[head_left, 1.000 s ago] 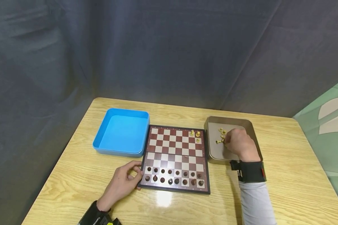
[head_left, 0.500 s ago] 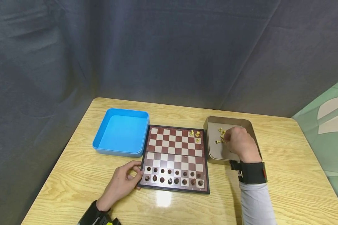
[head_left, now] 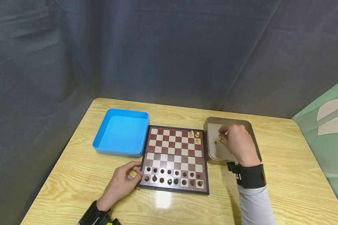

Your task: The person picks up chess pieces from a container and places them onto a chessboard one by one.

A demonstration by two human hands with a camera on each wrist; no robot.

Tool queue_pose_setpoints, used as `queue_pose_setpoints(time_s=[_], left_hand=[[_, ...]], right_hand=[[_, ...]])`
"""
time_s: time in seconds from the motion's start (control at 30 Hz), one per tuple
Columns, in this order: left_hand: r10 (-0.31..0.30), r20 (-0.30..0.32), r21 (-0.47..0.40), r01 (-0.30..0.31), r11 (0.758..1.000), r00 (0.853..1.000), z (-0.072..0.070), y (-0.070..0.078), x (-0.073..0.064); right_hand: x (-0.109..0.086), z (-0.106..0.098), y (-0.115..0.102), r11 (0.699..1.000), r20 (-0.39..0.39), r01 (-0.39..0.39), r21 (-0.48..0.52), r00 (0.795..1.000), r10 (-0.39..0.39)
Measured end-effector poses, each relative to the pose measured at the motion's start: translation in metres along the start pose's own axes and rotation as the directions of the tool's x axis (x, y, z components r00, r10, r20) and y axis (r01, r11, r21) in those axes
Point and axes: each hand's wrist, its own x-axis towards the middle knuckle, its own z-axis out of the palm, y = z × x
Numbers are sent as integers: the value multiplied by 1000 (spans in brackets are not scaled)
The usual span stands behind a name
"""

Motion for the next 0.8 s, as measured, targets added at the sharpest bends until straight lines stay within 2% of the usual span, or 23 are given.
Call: queue_pose_setpoints(time_s=[0.17, 0.33, 0.5, 0.63, 0.8], left_hand=[[6, -25, 38, -5, 999, 1000, 0, -1, 1], [26, -20, 64, -25, 998, 999, -1, -1, 2], [29, -10, 53, -28, 998, 1000, -1, 0, 2], [24, -6, 53, -24, 998, 1000, -1, 1, 2], [11, -4, 48, -11, 999, 1000, 0, 1, 2]], right_hand=[[2, 4, -7, 999, -39, 44, 18, 998, -43], [4, 8, -12, 995, -79, 102, 9, 992, -101], [6, 13, -20, 990, -100, 138, -22, 985, -140], [7, 20, -28, 987, -73, 154, 35, 986, -152], [8, 30, -37, 984, -45, 131, 119, 991, -127]])
